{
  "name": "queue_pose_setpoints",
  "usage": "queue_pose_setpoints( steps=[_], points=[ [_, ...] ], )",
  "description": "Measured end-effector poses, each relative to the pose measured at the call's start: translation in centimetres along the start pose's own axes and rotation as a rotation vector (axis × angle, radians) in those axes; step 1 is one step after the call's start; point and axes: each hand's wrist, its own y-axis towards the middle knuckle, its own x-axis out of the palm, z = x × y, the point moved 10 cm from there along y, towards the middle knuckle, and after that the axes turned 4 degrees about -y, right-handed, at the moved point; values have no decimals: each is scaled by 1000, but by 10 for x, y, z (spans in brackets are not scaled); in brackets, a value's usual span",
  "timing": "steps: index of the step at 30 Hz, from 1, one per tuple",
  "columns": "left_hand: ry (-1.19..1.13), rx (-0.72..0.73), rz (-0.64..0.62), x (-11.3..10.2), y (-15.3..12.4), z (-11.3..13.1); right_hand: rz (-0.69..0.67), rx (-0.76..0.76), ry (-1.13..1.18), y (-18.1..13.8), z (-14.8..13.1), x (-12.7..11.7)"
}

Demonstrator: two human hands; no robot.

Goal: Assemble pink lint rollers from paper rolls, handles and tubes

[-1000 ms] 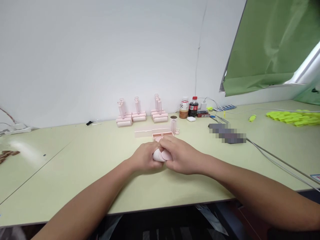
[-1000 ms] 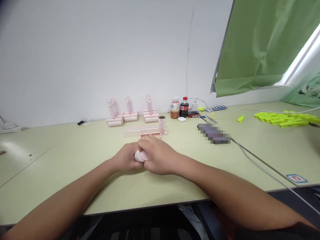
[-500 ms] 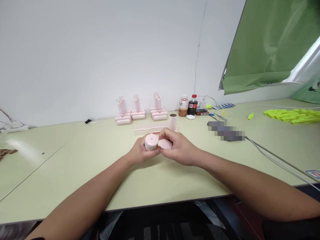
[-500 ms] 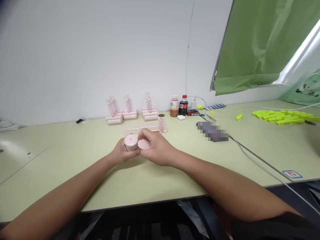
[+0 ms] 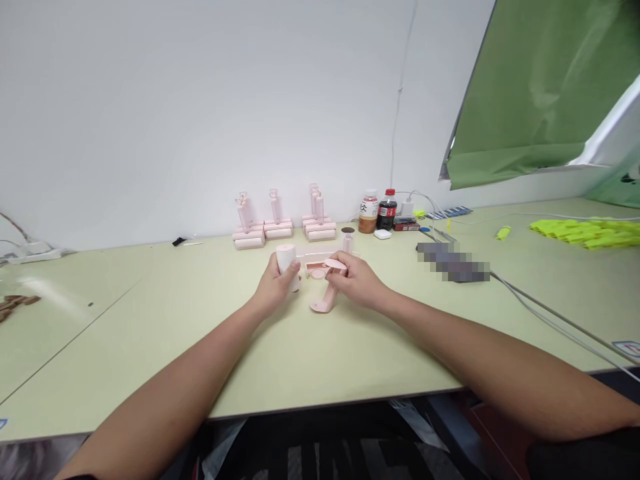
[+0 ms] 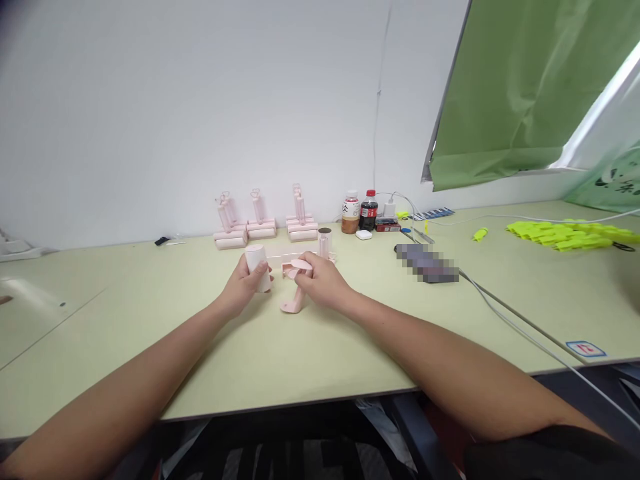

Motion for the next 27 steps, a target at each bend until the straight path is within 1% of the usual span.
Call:
queue_pose_setpoints(
  steps=[2,6,8,10,16,21,24,27],
  points=[
    [133,11,-42,-1,1,3,-2,6,-9,0,-1,-2],
    [273,106,-202,14,-6,15,36,-43,-35,-3,-11,-8],
    [367,171,-236,21,-11,21,48,-84,-48,-5,-18,-10],
    [462,221,-262,27,-15,25,26,-112,-62,-6,-23,-9],
    [650,280,-284,36,-21,28,-70,-149,-44,-9,-27,1],
    [758,344,-268,38,-23,32,-59,-189,-124,-11,-34,3],
    [762,366,-280,39,-23,32,-33,-213,-181,-12,-37,2],
    [665,321,-281,36,-19,27,-25,-172,-150,-10,-32,0]
  ],
)
